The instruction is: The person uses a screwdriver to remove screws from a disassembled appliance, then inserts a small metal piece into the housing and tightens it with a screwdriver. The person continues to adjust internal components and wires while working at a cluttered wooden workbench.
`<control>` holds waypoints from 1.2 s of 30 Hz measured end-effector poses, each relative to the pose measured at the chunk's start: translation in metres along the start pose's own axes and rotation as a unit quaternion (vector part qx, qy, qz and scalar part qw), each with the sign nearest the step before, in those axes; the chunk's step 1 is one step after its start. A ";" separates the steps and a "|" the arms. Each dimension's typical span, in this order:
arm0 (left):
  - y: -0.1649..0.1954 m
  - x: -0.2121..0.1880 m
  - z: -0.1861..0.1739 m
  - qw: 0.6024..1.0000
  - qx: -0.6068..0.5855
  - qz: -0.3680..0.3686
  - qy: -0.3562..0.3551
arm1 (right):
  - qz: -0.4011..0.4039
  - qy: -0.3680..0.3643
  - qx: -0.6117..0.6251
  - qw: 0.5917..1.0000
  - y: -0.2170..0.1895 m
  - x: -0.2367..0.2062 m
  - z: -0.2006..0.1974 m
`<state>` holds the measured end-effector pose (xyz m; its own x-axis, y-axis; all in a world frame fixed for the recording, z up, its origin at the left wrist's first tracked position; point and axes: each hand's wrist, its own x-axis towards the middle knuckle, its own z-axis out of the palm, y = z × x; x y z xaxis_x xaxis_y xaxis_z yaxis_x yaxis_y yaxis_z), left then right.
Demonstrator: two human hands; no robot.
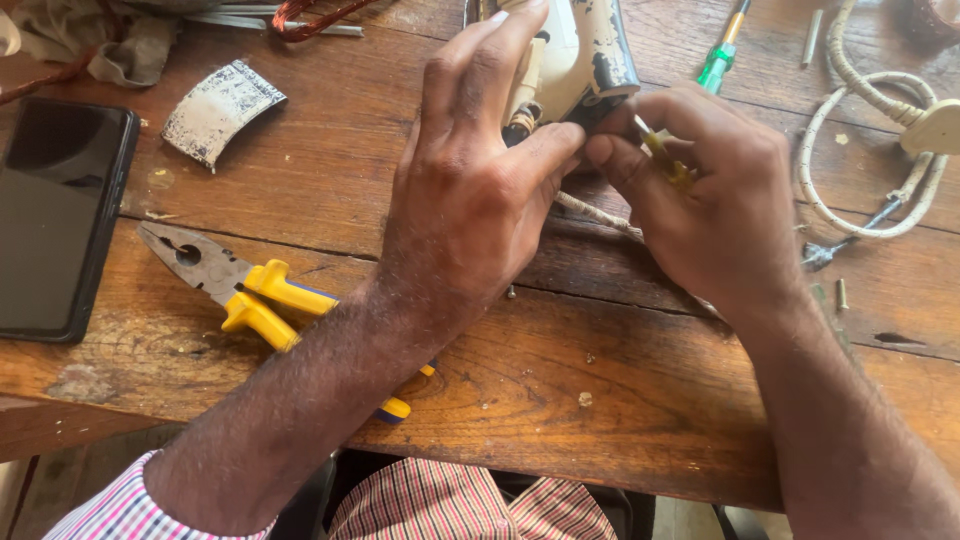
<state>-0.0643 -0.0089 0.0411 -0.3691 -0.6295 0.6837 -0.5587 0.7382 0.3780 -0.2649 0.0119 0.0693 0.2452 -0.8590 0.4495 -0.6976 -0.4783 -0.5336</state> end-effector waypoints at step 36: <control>0.000 -0.002 0.004 1.000 -0.008 -0.006 -0.013 | -0.186 0.033 -0.202 0.961 0.008 -0.007 -0.013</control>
<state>-0.0665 -0.0090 0.0372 -0.3826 -0.6441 0.6624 -0.5510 0.7346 0.3960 -0.2808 0.0166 0.0712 0.4936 -0.6225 0.6073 -0.7776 -0.6286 -0.0123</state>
